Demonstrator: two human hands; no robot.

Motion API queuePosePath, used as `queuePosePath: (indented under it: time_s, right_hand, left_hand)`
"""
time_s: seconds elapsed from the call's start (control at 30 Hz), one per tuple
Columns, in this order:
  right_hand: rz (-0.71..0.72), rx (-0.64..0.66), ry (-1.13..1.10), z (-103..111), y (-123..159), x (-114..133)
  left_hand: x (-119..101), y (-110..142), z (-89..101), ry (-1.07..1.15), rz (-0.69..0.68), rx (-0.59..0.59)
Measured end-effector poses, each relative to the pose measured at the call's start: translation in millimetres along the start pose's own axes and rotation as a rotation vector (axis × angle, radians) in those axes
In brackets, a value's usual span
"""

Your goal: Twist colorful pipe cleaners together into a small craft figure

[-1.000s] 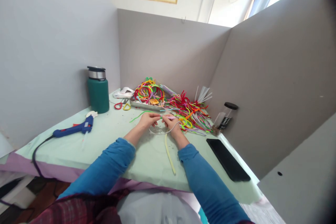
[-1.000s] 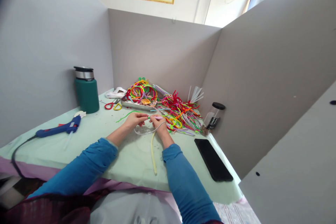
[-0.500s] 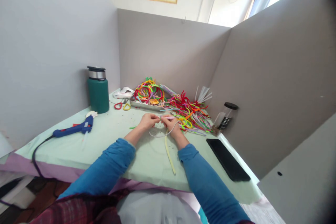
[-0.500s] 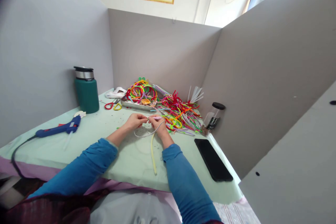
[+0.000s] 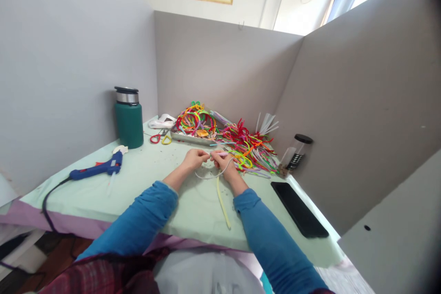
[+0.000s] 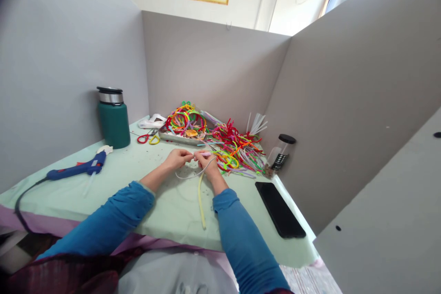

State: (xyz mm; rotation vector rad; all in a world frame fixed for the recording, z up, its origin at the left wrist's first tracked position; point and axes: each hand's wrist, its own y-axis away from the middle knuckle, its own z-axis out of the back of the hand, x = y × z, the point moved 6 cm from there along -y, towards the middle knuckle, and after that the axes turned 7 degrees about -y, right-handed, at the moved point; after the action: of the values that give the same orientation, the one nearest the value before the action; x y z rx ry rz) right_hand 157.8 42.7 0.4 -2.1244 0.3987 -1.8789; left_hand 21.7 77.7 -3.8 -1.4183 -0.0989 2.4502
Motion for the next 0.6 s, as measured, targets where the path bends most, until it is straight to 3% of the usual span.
queuePosePath:
  time_s: [0.27,0.6]
  right_hand:
    - [0.007,-0.014,0.046,-0.1,2.8,8.2]
    - [0.009,-0.033,-0.008,2.0,1.0,4.0]
  left_hand:
    - [-3.2,6.6,9.5,-0.045,0.075,-0.089]
    - [-8.5,5.5,12.4,-0.106,-0.009,-0.157]
